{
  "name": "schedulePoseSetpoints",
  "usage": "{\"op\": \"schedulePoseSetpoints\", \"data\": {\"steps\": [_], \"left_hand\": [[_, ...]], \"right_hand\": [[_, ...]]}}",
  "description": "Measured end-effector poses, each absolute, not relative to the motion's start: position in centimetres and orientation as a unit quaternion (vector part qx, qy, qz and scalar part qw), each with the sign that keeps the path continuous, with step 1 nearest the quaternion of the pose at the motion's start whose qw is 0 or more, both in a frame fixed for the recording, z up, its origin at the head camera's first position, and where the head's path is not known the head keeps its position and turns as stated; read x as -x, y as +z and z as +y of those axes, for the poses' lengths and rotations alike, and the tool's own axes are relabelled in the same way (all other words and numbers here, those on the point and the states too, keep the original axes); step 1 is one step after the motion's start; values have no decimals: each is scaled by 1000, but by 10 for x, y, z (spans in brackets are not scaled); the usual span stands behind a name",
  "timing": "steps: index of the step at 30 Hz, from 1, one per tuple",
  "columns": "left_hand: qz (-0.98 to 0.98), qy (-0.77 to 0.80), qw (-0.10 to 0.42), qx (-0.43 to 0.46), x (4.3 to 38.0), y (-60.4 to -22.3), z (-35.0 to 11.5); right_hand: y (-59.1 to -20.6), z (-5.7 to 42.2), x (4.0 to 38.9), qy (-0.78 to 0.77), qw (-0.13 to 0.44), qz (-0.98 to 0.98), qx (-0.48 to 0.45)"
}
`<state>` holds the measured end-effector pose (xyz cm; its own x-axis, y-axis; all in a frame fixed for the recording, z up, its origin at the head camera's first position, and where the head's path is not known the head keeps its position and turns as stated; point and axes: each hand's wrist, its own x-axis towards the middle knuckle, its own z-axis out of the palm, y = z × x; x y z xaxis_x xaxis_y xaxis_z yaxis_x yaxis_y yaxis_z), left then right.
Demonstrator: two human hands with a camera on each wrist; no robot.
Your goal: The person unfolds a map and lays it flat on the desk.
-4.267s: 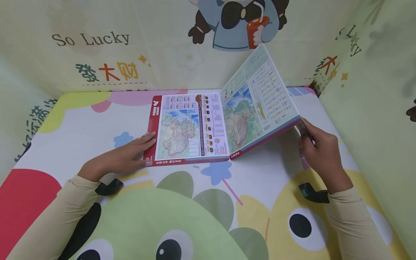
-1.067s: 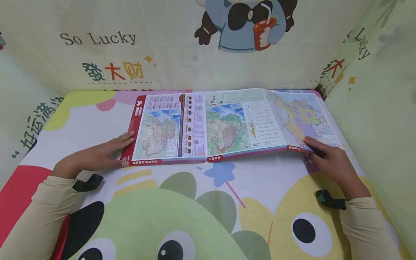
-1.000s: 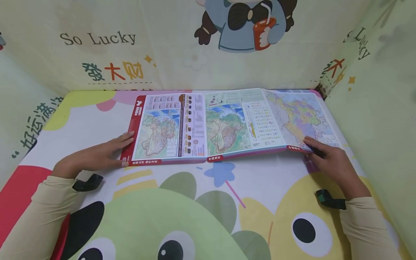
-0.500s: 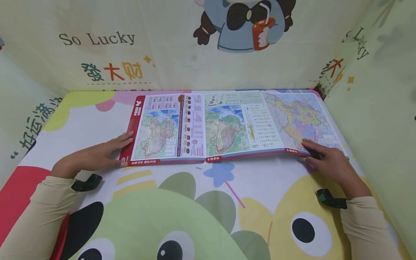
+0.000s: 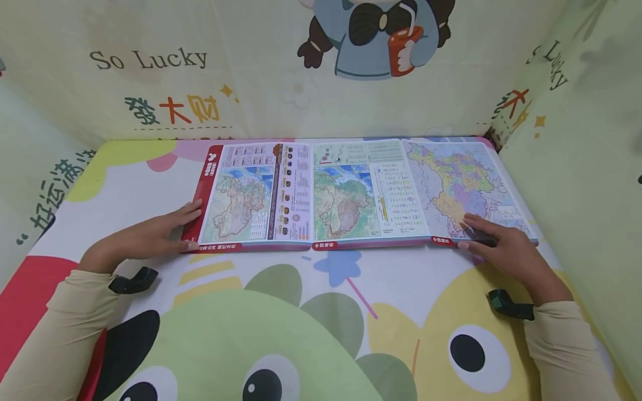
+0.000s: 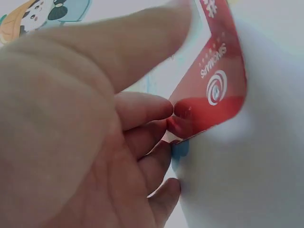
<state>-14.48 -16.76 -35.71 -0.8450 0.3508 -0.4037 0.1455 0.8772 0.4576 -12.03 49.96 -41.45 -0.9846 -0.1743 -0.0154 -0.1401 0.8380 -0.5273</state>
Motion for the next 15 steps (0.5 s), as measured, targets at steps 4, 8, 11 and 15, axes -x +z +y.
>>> {"op": "schedulePoseSetpoints", "data": {"steps": [4,8,11,15], "left_hand": [[944,210,228,-115,147,-352,-166],[951,203,210,-106,150,-344,-164],[954,195,205,-98,154,-335,-161],[955,173,219,-102,162,-323,-153]], "right_hand": [[-411,499,120,-273,35,959,65],[-405,499,120,-291,26,955,47],[-399,498,122,-299,18,953,46],[-389,493,129,-302,19,952,53]]}}
